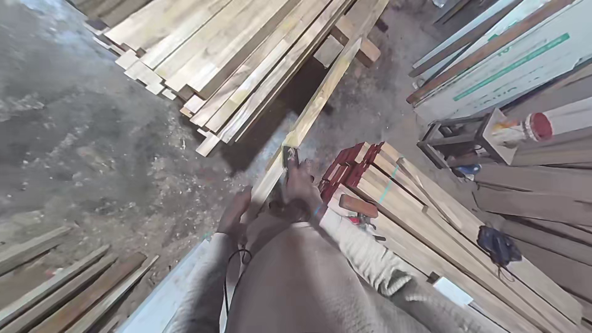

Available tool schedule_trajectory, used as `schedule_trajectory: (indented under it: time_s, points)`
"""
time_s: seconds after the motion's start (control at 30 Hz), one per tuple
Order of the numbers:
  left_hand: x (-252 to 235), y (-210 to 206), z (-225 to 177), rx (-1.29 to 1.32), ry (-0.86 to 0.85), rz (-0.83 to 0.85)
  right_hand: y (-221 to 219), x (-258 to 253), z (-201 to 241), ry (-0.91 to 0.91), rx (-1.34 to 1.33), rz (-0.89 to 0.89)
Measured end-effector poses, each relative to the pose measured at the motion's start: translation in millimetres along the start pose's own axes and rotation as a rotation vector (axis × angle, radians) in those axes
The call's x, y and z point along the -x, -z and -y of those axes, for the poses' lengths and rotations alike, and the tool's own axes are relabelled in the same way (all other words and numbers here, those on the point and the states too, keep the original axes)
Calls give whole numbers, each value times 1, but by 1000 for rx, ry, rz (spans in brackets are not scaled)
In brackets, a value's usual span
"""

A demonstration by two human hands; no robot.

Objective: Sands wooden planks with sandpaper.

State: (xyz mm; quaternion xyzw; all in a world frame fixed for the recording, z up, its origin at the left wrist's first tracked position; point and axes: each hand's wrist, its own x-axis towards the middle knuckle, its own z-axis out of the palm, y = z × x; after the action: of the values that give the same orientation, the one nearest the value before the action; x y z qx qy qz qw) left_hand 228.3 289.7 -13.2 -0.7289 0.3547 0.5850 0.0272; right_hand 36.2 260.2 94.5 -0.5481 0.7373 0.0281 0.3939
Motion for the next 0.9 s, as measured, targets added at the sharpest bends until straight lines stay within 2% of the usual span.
schedule_trajectory:
  time_s: [0.1, 0.13, 0.2, 0.27, 0.33, 0.4, 0.47, 0.5, 0.6, 0.73, 0.8, 0.9]
  points:
    - [3, 1, 3, 147, -37, 53, -13, 45, 8, 35, 196, 164]
    - [6, 2, 0, 168, -37, 72, -12, 50, 2, 60, 246, 217]
    - [15, 5, -7, 124, -68, 61, 1, 43, -22, 154, 194, 211]
    - [22, 6, -14, -16, -47, 22, 51, 18, -37, 248, 126, 270]
    - [27, 4, -24, -158, 67, -15, 107, -18, -43, 385, 96, 277]
    - [34, 1, -33, -191, 140, -41, 144, -62, -48, 587, 124, 210]
    - [42, -6, -37, -160, 167, -85, 164, -101, -39, 869, 202, 179]
    - [45, -9, -38, -137, 175, -118, 167, -119, -30, 1008, 268, 197]
    - [43, -20, -32, -68, 215, -199, 137, -163, -1, 1345, 543, 289]
    - [40, -29, -25, -55, 237, -264, 104, -170, 29, 1781, 753, 373]
    - [35, -32, -20, -69, 252, -281, 111, -181, 35, 1892, 792, 352]
    - [32, -34, -18, -40, 254, -273, 145, -208, 28, 1875, 889, 311]
